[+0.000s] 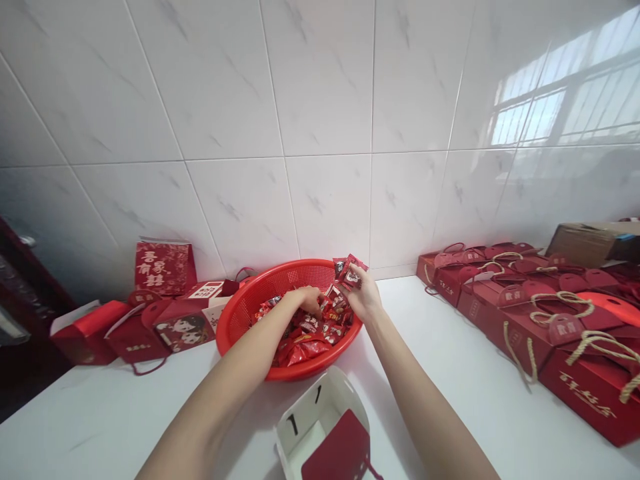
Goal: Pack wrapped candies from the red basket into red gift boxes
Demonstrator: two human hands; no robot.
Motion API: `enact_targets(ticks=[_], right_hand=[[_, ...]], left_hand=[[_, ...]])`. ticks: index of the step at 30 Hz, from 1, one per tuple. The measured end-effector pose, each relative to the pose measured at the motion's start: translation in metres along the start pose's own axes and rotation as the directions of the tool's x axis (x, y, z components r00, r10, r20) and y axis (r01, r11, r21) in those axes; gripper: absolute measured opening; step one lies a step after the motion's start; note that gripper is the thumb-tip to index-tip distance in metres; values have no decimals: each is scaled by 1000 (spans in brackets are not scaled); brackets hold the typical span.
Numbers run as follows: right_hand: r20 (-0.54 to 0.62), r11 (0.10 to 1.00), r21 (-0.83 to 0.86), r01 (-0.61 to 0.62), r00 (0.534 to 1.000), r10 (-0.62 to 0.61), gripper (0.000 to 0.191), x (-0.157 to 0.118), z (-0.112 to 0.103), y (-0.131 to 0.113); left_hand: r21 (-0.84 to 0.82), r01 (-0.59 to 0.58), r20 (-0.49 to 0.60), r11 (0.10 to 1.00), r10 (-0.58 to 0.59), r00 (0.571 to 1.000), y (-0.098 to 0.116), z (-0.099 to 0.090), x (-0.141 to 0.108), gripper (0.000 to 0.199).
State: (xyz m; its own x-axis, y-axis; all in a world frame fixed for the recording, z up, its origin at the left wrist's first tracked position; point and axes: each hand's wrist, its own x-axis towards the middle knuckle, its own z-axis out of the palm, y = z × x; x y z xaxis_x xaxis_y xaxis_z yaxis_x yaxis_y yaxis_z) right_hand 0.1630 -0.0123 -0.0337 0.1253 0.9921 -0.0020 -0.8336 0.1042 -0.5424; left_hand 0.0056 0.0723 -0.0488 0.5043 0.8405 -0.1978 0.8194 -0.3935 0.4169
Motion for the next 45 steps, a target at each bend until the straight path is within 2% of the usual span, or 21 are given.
enact_targets(ticks=[3, 5, 9, 12, 14, 19, 21, 24, 25, 27, 28, 30, 32, 36, 39, 43, 45], right_hand=[[-19, 1000, 12, 5, 1000, -5, 9, -1, 1, 0], [-13, 1000, 6, 7, 1000, -7, 10, 0, 1, 0], [36, 999, -19, 26, 999, -25, 12, 2, -2, 0], [21, 999, -6, 32, 999, -32, 11, 1, -1, 0], [3, 1000, -6, 29, 1000, -29, 11, 0, 0, 0], [-4, 998, -19, 52, 999, -52, 9, 0, 1, 1], [-15, 998, -12, 54, 998, -54, 9, 2, 0, 2], [11, 998, -29, 52, 999, -52, 11, 4, -2, 2], [22, 998, -37, 53, 998, -52, 11, 4, -3, 2], [35, 997, -47, 55, 998, -53, 11, 4, -3, 2], [35, 997, -48, 53, 998, -51, 10, 4, -3, 2], [27, 998, -42, 47, 999, -45, 9, 2, -3, 1], [9, 999, -32, 43, 999, -43, 8, 1, -1, 0], [-36, 999, -37, 19, 999, -20, 8, -2, 3, -2], [-39, 999, -35, 8, 999, -10, 5, -2, 4, -3], [-14, 999, -40, 14, 1000, -15, 6, -1, 3, -2], [-1, 999, -43, 24, 1000, -24, 8, -1, 1, -1]], left_hand=[[54, 8, 59, 999, -12, 998, 5, -2, -7, 11], [-41, -26, 72, 999, 29, 997, 10, -5, -11, 9], [-311, -52, 89, 949, 83, 993, 17, -14, -18, 21], [-442, -13, 132, 897, 79, 988, 19, -22, -22, 27], [-469, 34, 161, 882, 48, 986, 17, -24, -23, 27], [-361, 115, 124, 925, -75, 989, 7, -24, -22, 44], [-308, 87, 101, 947, -59, 993, 5, -25, -21, 47], [-229, -1, 41, 973, 11, 999, 10, -28, -23, 32], [-218, -39, 52, 975, 51, 997, 14, -28, -24, 27], [-190, -88, 156, 978, 119, 981, 25, -26, -28, 25], [-152, -93, 230, 984, 126, 965, 32, -24, -29, 30], [-31, -64, 341, 997, 71, 937, 44, -15, -32, 44], [67, -39, 355, 997, 13, 935, 54, -5, -32, 51], [86, -85, 342, 993, 51, 938, 57, 8, -27, 43], [41, -71, 339, 997, 53, 939, 53, 9, -24, 37], [44, -64, 419, 997, 40, 907, 44, 5, -21, 28], [37, -65, 418, 997, 43, 907, 39, 3, -20, 26]])
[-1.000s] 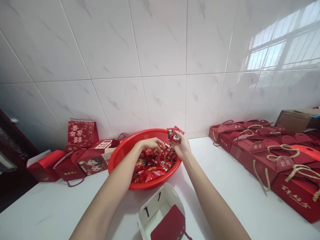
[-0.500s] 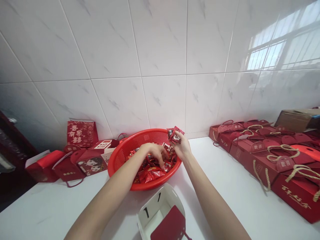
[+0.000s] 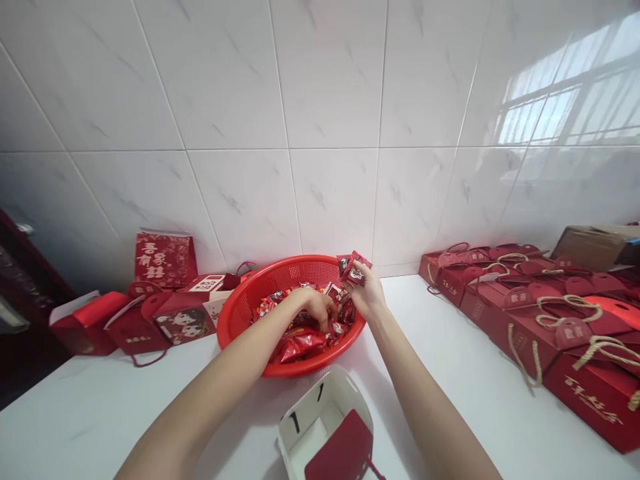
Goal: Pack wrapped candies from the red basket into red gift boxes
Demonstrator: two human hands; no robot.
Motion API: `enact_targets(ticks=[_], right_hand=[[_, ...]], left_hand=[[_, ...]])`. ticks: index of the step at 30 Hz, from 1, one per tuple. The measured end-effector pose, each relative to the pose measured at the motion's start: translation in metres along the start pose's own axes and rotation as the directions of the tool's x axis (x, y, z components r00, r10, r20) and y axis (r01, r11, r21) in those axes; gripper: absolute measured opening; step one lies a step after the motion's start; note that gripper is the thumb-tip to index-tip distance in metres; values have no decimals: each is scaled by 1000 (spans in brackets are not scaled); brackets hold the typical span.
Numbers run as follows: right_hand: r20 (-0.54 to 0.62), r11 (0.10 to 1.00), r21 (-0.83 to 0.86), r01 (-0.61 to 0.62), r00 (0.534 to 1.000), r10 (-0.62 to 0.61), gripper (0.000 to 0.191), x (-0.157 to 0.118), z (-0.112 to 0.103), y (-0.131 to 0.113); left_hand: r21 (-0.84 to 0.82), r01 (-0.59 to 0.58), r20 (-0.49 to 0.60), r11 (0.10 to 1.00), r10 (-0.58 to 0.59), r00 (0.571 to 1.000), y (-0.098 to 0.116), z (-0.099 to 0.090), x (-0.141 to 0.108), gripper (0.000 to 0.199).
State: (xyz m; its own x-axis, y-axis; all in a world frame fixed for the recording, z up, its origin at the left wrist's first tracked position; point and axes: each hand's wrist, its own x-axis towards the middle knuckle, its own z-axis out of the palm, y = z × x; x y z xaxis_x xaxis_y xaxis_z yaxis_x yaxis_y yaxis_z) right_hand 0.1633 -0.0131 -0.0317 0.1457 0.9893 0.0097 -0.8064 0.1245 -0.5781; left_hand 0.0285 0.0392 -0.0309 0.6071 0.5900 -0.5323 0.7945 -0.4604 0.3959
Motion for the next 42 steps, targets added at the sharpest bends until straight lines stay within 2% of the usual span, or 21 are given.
enact_targets(ticks=[4, 8, 12, 14, 18, 21, 25, 33, 37, 39, 40, 42], right_hand=[[17, 1000, 4, 8, 1000, -8, 8, 0, -1, 0], [16, 1000, 3, -4, 1000, 4, 7, -1, 0, -1], [16, 1000, 7, -2, 1000, 2, 8, -1, 0, -1], [17, 1000, 4, -1, 1000, 0, 9, -1, 0, -1], [18, 1000, 6, 6, 1000, -6, 10, -2, 0, -1], [19, 1000, 2, 11, 1000, -11, 9, -1, 0, 0], [15, 1000, -2, 20, 1000, -20, 12, 1, -2, 1], [10, 1000, 7, 9, 1000, -9, 10, -2, 0, 1], [-3, 1000, 4, 3, 1000, -3, 8, -6, 4, -2], [-17, 1000, 3, 0, 1000, 0, 7, -7, 5, -2], [-24, 1000, 0, 1, 1000, -1, 7, -7, 6, -3], [-29, 1000, -9, 6, 1000, -6, 7, -6, 6, -3]], left_hand=[[-22, 10, 14, 1000, -10, 1000, -7, -7, -1, 36], [-47, -21, 16, 999, 22, 1000, -8, -10, -3, 35], [-66, -39, -39, 997, 36, 999, -7, -10, -6, 36], [-120, -78, -104, 990, 65, 992, -8, -13, -10, 38], [-253, -179, -340, 951, 85, 936, -15, -23, -22, 47], [-322, -253, -465, 912, 81, 882, -23, -29, -30, 53], [-353, -309, -557, 883, 67, 828, -32, -33, -32, 50], [-418, -278, -647, 865, -68, 760, -40, -33, -25, 46], [-373, -178, -623, 911, -103, 776, -39, -32, -30, 44], [-341, -167, -600, 925, -78, 796, -36, -33, -37, 37], [-331, -182, -576, 926, -45, 816, -33, -34, -42, 32], [-312, -199, -459, 929, 36, 888, -25, -36, -50, 25]])
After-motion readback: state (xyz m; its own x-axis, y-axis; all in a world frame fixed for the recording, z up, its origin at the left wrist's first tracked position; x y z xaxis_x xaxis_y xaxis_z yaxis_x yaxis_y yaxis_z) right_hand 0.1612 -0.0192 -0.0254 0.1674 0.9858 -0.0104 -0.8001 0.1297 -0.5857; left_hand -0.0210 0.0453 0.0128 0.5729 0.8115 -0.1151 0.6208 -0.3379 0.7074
